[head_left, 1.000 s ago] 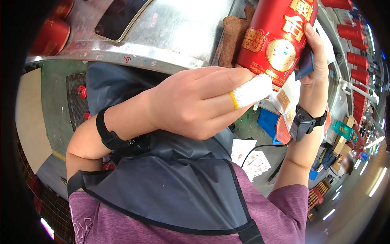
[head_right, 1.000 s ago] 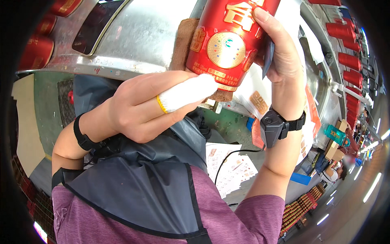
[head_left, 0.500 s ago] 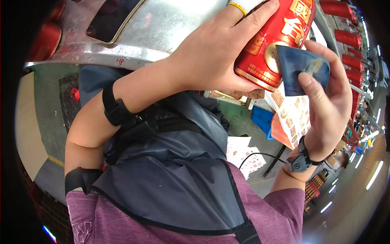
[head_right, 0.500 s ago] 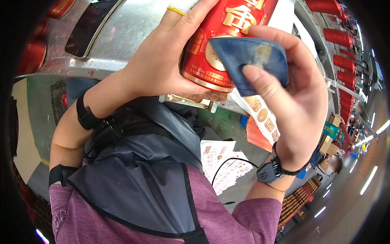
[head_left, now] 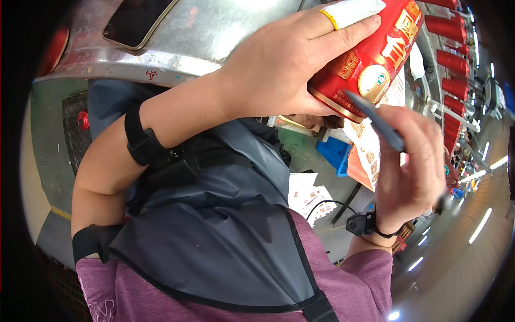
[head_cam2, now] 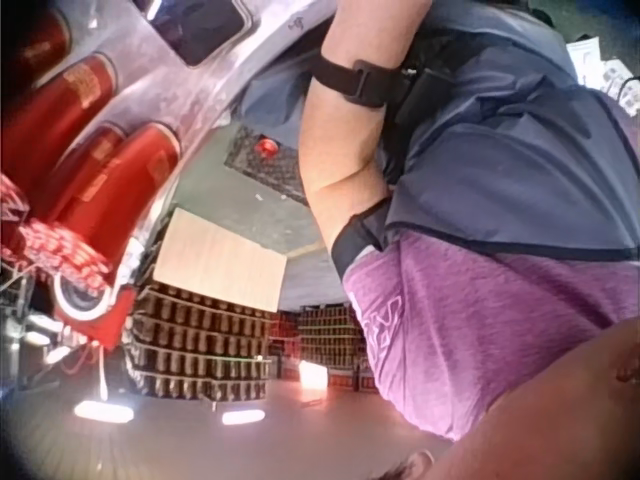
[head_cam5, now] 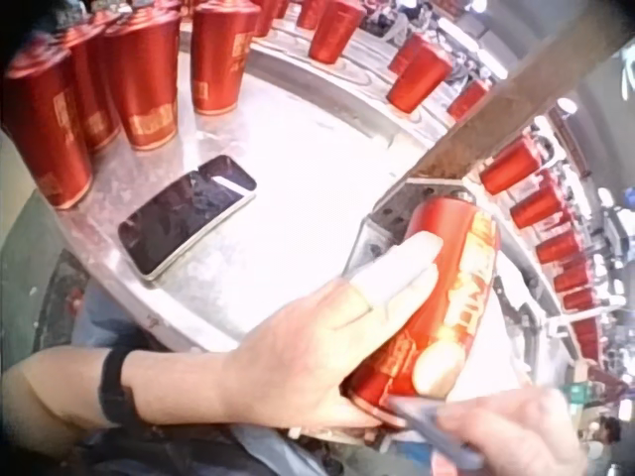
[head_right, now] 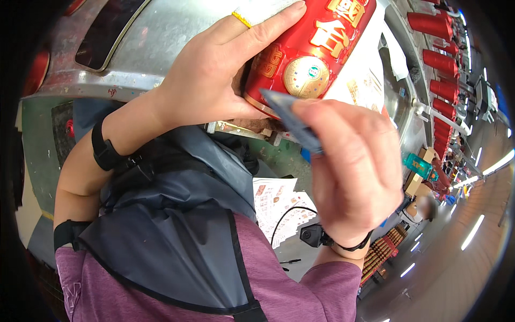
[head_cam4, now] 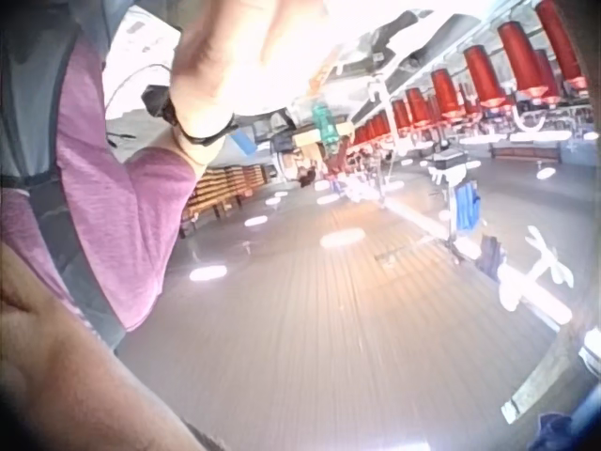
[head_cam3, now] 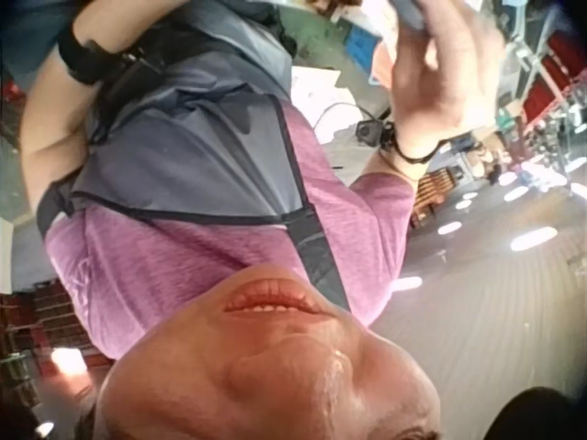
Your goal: Manually applying and smoothing gold labels onto red wine bottles in a factory setting.
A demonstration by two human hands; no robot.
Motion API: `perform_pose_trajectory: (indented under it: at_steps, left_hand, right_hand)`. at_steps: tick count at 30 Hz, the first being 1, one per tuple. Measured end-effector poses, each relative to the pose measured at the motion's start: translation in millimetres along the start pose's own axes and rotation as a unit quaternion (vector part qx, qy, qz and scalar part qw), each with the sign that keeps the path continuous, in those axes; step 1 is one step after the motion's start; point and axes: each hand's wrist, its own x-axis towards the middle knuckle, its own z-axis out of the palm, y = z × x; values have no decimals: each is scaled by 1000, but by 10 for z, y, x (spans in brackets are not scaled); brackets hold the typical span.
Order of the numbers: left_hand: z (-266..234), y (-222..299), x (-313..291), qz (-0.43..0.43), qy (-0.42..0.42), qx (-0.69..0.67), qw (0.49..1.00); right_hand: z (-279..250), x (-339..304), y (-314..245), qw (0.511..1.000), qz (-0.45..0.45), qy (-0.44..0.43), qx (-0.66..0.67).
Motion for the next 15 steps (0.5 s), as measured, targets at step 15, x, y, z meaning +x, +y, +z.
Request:
perform_pose_trajectory:
  at_steps: [15]
  left_hand:
    - [-11, -3, -6, 16, 20, 8, 1000]
  right_hand:
    - [111, 44, 11, 990, 69, 122, -6]
